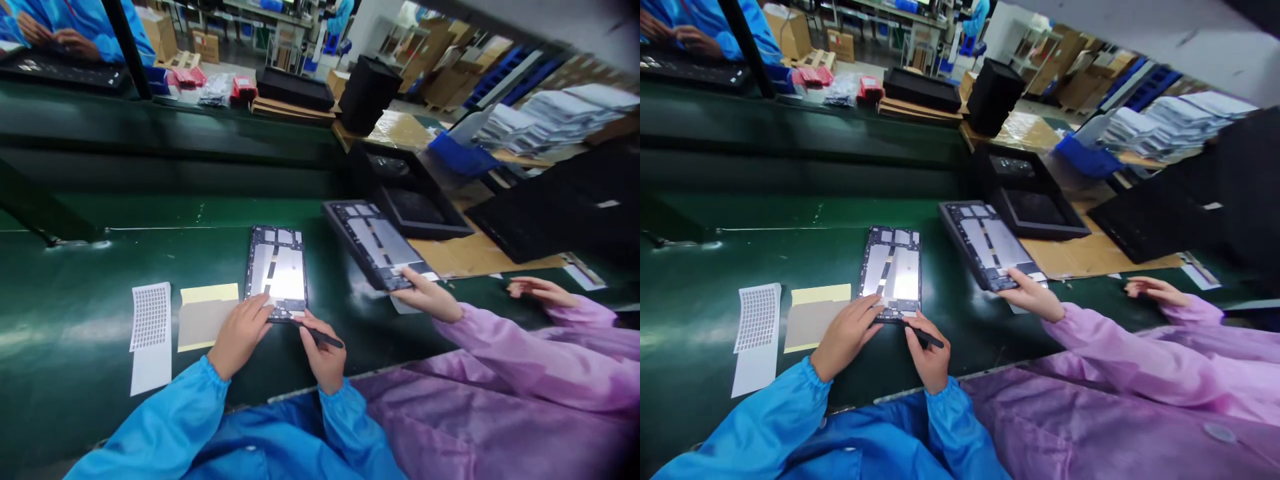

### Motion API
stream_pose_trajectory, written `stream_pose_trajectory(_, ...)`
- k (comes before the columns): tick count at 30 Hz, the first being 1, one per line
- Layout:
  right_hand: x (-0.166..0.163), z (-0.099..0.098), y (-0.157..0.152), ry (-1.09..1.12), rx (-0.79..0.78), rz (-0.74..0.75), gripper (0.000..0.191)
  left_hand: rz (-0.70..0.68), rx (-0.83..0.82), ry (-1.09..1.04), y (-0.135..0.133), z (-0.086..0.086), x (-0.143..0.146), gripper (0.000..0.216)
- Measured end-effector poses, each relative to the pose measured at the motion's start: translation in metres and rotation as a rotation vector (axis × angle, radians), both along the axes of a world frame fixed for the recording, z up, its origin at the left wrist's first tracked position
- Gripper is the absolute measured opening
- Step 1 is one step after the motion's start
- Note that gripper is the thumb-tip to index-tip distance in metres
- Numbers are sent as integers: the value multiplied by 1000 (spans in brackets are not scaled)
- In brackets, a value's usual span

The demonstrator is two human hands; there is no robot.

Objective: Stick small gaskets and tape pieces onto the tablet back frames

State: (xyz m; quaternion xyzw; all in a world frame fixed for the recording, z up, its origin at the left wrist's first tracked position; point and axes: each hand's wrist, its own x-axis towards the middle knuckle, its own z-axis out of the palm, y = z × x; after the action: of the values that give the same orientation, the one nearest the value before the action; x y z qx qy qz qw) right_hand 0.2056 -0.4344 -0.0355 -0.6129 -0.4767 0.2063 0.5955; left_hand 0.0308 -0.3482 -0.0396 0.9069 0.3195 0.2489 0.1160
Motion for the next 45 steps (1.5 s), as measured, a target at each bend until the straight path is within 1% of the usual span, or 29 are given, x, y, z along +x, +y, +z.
stream_pose_trajectory(2,3,-1,1,-17,31,5,6,18,23,12,4,-9,4,25)
stream_pose_trajectory(5,6,-5,1,-27,16,4,7,45,52,-11,0,-13,9,24)
stream_pose_trajectory(11,5,-10,0,-47,-51,-12,10,-2,37,-77,-1,-10,9,24)
stream_pose_trajectory(14,4,-9,0,-77,-52,-11,14,-23,40,-103,0,-8,6,21)
stream_pose_trajectory(21,3,-8,0,-123,-54,-20,16,-14,40,-98,-1,-7,6,19)
stream_pose_trajectory(25,4,-9,1,-157,-11,-25,15,-16,20,-106,-2,-7,6,20)
stream_pose_trajectory(30,4,-7,4,-196,43,-13,16,-9,50,-101,-2,-5,6,19)
stream_pose_trajectory(35,4,-5,5,-198,58,2,17,-11,72,-77,-3,-6,6,19)
stream_pose_trajectory(45,5,-7,5,-198,48,-7,17,-56,77,-24,-2,-10,5,23)
